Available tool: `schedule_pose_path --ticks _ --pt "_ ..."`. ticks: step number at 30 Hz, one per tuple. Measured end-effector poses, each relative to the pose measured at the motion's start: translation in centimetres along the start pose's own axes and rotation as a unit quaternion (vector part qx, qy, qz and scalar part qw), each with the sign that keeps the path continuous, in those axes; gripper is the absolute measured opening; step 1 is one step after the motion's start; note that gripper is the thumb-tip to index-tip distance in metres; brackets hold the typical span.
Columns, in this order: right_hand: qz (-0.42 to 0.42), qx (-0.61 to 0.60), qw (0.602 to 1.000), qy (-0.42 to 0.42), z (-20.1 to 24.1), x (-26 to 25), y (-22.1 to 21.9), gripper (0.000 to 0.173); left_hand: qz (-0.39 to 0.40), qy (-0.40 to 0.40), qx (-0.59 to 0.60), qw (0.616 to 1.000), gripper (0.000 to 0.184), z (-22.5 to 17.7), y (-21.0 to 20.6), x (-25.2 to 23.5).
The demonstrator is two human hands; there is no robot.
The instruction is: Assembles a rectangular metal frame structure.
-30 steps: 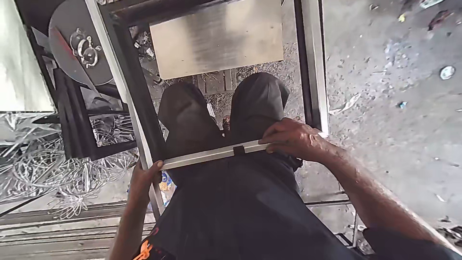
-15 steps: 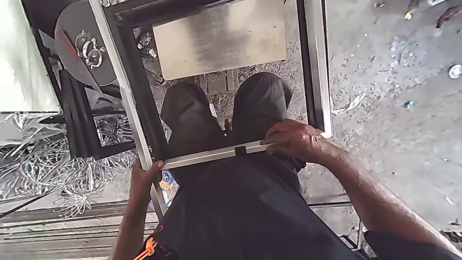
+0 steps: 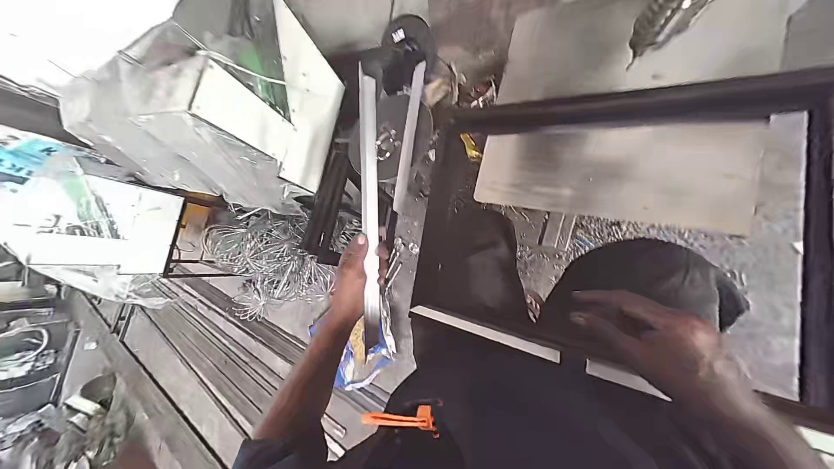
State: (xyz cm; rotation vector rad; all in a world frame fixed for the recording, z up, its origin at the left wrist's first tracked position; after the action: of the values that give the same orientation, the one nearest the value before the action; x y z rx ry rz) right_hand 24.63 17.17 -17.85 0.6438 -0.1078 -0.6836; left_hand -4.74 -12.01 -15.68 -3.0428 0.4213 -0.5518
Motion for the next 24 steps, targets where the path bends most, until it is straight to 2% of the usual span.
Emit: schedule_pose_path --ticks 4,9,12,18,24 --pt "0.015 -0.046 0.998 0.04 6.1 -5.0 -5.1 0.044 0.044 -0.056 0.071 0.995 0.041 -3.7 -5.1 -0.8" --pt "-0.002 -0.097 0.992 0.082 11.8 -9.2 -7.9 0.061 0.115 -0.052 0.198 0.972 0.028 -5.7 -10.9 0.1" --pt "-0.01 -0.125 0.989 0.075 12.2 -10.0 -7.9 0.056 0.128 -0.036 0.23 0.964 0.035 -5.2 -12.7 0.9" --pt "0.059 -0.254 0.965 0.014 10.3 -9.5 -7.0 0.044 0.155 -0.009 0.267 0.951 0.035 -3.7 -13.2 1.7" --pt "0.113 -0.263 0.958 0.022 9.2 -8.2 -6.7 0.047 0.171 -0.019 0.257 0.951 0.037 -2.2 -12.7 2.3"
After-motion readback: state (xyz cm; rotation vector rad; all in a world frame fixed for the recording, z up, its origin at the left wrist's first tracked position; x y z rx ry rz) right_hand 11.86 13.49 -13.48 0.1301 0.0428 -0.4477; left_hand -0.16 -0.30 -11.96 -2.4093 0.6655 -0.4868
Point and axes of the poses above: each hand's wrist, its own x-axis away from the middle knuckle, its own y-axis out of the back of the hand, z = x × y, the point moved 3 cm from there along -x, towards the middle knuckle, and after that the axes turned 15 degrees about -z, right-handed, at the moved point
